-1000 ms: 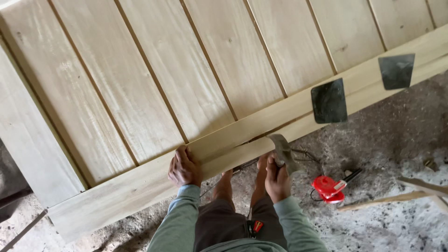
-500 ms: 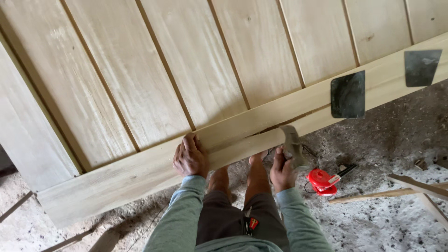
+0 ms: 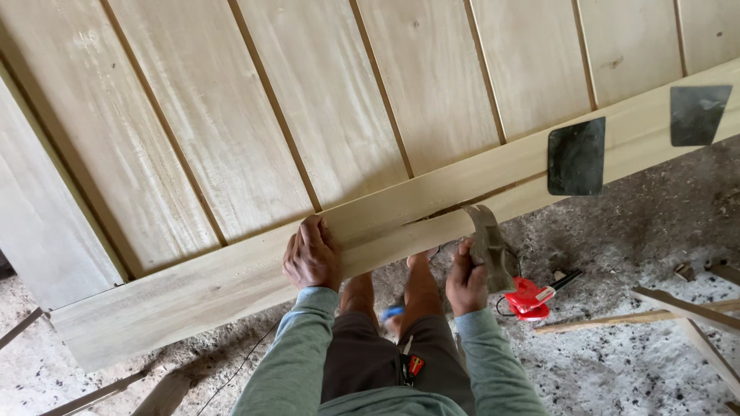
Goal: The person uses a hammer to drive nails into a wooden door panel.
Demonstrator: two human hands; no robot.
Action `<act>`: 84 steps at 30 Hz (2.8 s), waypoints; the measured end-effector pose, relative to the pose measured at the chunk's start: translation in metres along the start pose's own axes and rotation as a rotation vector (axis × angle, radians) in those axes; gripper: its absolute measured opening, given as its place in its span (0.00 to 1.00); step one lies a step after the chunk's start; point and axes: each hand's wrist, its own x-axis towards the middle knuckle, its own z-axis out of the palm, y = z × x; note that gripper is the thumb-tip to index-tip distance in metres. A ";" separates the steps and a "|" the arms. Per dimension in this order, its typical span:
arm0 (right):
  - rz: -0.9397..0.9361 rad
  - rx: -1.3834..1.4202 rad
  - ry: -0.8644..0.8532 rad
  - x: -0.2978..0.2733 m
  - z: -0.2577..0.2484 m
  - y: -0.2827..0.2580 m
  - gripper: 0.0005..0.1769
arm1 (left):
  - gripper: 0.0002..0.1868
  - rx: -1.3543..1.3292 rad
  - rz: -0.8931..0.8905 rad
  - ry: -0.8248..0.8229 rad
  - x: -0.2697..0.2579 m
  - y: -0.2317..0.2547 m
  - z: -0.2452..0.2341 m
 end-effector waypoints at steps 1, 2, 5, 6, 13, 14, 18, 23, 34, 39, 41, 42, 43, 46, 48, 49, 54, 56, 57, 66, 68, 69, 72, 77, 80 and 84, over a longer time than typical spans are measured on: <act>-0.020 -0.111 -0.013 -0.003 0.001 -0.006 0.17 | 0.03 -0.004 -0.002 -0.004 -0.001 -0.001 -0.001; -0.071 -0.335 -0.030 0.000 0.002 -0.014 0.17 | 0.03 -0.013 -0.002 -0.004 0.000 -0.001 0.000; -0.211 -0.529 -0.028 0.008 0.008 -0.034 0.15 | 0.03 -0.006 -0.010 -0.006 0.001 0.001 0.001; -0.266 -0.465 -0.030 0.007 0.010 -0.035 0.16 | 0.03 0.010 -0.021 -0.011 -0.001 0.000 -0.001; -0.093 -0.136 -0.014 0.004 0.003 -0.021 0.11 | 0.03 0.018 -0.037 -0.034 -0.002 -0.005 0.003; -0.189 -0.399 -0.033 0.006 0.002 -0.030 0.10 | 0.04 0.017 -0.037 -0.039 -0.001 -0.005 0.004; -0.370 -0.684 -0.037 0.012 -0.001 -0.044 0.09 | 0.05 0.018 -0.025 -0.042 -0.004 -0.002 0.001; -0.068 -0.063 -0.019 0.006 -0.012 -0.021 0.09 | 0.05 0.017 -0.030 -0.019 -0.002 -0.005 0.007; -0.113 -0.505 -0.014 0.019 -0.009 -0.047 0.07 | 0.04 -0.010 0.004 -0.002 0.000 0.001 -0.003; -0.039 -0.063 -0.005 0.007 -0.034 -0.010 0.06 | 0.04 -0.036 -0.006 0.019 0.001 0.001 -0.002; -0.051 -0.100 -0.009 0.003 -0.035 -0.007 0.05 | 0.04 -0.035 -0.005 0.015 0.000 0.000 -0.004; -0.057 -0.123 -0.009 0.002 -0.036 -0.009 0.05 | 0.04 -0.038 -0.006 0.010 -0.001 0.001 -0.004; -0.115 -0.215 -0.021 0.004 -0.035 -0.013 0.06 | 0.04 -0.045 -0.008 -0.006 -0.001 0.001 -0.003; -0.274 -0.491 -0.072 0.022 -0.014 -0.034 0.10 | 0.05 -0.048 -0.003 -0.017 -0.001 -0.002 -0.002; -0.352 -0.689 -0.108 0.032 -0.007 -0.055 0.14 | 0.06 -0.041 0.022 0.009 -0.003 -0.004 0.000; -0.354 -0.663 -0.105 0.030 -0.003 -0.064 0.14 | 0.06 -0.041 0.021 0.003 -0.004 -0.007 0.000; -0.322 -0.469 -0.024 0.024 -0.010 -0.092 0.18 | 0.11 -0.090 -0.137 -0.160 -0.003 -0.019 0.008; -0.191 -0.376 -0.023 0.008 -0.014 -0.104 0.12 | 0.13 -0.258 -0.252 -0.402 -0.012 -0.006 0.000; -0.128 -0.328 -0.023 0.003 -0.013 -0.112 0.12 | 0.14 -0.341 -0.306 -0.522 -0.019 0.006 -0.008; 0.160 -0.306 -0.210 -0.087 -0.012 -0.193 0.07 | 0.27 -1.165 -0.187 -1.030 -0.095 0.112 -0.080; 0.180 -0.435 -0.261 -0.095 -0.023 -0.190 0.05 | 0.28 -1.077 -0.099 -1.028 -0.114 0.102 -0.065; 0.190 -0.500 -0.285 -0.096 -0.027 -0.188 0.05 | 0.29 -1.032 -0.054 -1.027 -0.121 0.098 -0.057; 0.182 -0.326 -0.271 -0.093 -0.035 -0.189 0.04 | 0.28 -0.999 0.180 -0.829 -0.135 0.093 -0.041; 0.015 -0.378 -0.236 -0.082 -0.045 -0.218 0.03 | 0.24 -1.330 -0.358 -1.263 -0.135 0.111 -0.040; -0.013 -0.360 -0.231 -0.077 -0.048 -0.228 0.03 | 0.24 -1.355 -0.367 -1.321 -0.125 0.123 -0.050; 0.008 -0.313 -0.233 -0.067 -0.055 -0.234 0.03 | 0.26 -1.415 -0.202 -1.312 -0.104 0.141 -0.060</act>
